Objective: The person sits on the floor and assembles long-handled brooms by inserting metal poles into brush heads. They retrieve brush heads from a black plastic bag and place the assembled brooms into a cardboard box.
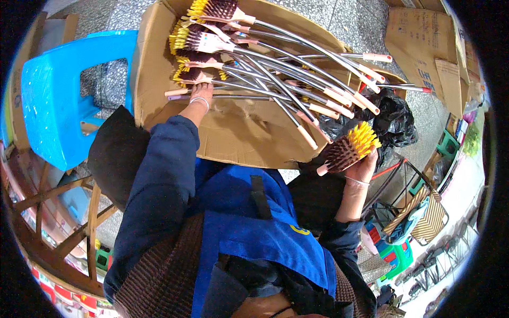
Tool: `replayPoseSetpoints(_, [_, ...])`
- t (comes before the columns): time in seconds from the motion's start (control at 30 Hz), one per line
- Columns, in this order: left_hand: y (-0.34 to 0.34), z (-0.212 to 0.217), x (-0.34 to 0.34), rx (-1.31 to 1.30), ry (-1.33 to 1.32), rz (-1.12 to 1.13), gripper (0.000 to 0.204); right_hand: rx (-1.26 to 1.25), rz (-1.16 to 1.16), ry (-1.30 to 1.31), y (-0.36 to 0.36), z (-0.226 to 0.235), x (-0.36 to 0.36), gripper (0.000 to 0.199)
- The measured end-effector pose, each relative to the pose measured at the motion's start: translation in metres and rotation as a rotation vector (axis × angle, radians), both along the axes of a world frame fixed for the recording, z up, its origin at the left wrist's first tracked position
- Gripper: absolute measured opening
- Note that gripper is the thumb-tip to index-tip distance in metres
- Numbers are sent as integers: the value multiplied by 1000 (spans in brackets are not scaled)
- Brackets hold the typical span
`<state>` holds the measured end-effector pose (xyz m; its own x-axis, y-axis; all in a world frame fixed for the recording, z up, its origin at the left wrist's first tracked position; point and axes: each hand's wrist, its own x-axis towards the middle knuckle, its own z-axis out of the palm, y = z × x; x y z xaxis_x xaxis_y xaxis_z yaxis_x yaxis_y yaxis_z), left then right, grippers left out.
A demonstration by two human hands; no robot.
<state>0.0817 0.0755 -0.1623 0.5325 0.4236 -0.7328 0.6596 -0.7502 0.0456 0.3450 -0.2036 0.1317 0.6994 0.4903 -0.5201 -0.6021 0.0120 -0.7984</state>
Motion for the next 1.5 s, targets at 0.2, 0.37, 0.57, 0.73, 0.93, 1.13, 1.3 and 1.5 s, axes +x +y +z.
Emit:
replayPoseSetpoints(0.2, [-3,-2,-8,14,98,-32,45,-71,36,-33,4,-3,0,72])
replayPoseSetpoints(0.37, [5,-2,-3,-164,124,120,36,-106,17,-28,9,-3,-2,73])
replayPoseSetpoints(0.57, [26,-7,2,-361,132,-2,45,-90,6,-27,18,2,-5,73])
replayPoseSetpoints(0.73, [27,9,2,-410,152,-134,35,24,40,-27,25,0,-7,67])
replayPoseSetpoints(0.93, [36,71,22,-452,146,-253,28,74,102,-75,26,-1,-8,55])
replayPoseSetpoints(1.13, [2,186,36,-759,70,-70,29,138,70,-96,26,9,-6,41])
replayPoseSetpoints(1.3, [-35,254,11,-1212,259,694,53,190,69,-123,21,5,-4,44])
replayPoseSetpoints(1.5, [-40,318,-24,-1410,291,1172,28,252,-39,-14,11,-5,2,41])
